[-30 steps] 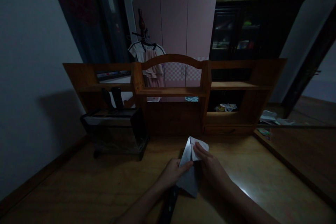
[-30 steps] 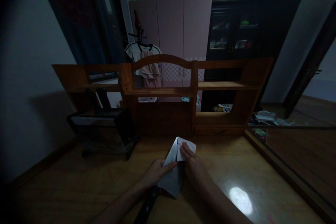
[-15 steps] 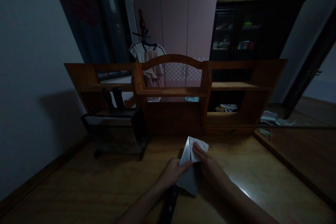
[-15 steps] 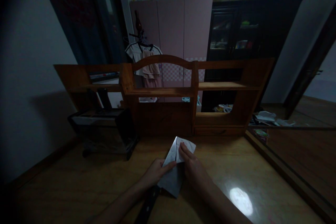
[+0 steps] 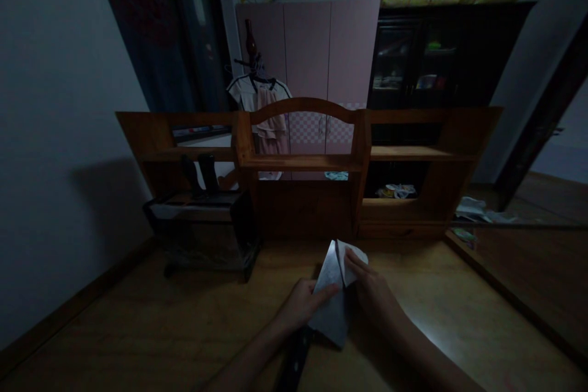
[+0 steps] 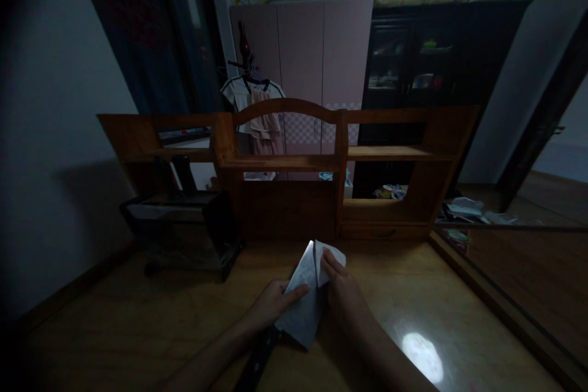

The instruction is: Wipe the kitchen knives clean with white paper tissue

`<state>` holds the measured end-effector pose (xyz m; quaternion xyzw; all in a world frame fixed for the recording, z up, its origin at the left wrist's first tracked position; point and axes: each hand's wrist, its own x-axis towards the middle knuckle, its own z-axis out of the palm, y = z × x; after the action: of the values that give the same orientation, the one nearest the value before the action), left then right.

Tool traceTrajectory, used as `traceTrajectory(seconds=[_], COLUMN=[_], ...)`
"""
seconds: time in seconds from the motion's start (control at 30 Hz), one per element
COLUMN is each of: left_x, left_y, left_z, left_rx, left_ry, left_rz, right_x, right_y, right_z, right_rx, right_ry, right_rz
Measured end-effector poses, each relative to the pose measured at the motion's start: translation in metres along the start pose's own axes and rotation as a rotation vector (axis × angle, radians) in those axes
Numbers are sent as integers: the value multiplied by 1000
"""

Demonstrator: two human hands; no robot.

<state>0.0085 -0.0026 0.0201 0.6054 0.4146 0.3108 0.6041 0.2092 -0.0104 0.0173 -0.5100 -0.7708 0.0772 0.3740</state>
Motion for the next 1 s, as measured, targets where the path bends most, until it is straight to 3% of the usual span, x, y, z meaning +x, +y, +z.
traceTrajectory(seconds=[0.27, 0.47, 0.67, 1.0], left_x=[0, -1, 0, 0], left_y=[-1, 0, -2, -5], left_z=[0, 0, 0, 0], left_rx=[-23, -67, -86, -25], left_ry=[4, 22, 49, -15], left_rz=[1, -37, -38, 34], right_x=[1, -4, -3, -1], right_y=[21, 16, 10, 22], right_z=[-7, -7, -5, 1], right_rx=[-11, -8, -3, -35], right_ry=[100, 162, 134, 109], right_rz=[-7, -45, -39, 35])
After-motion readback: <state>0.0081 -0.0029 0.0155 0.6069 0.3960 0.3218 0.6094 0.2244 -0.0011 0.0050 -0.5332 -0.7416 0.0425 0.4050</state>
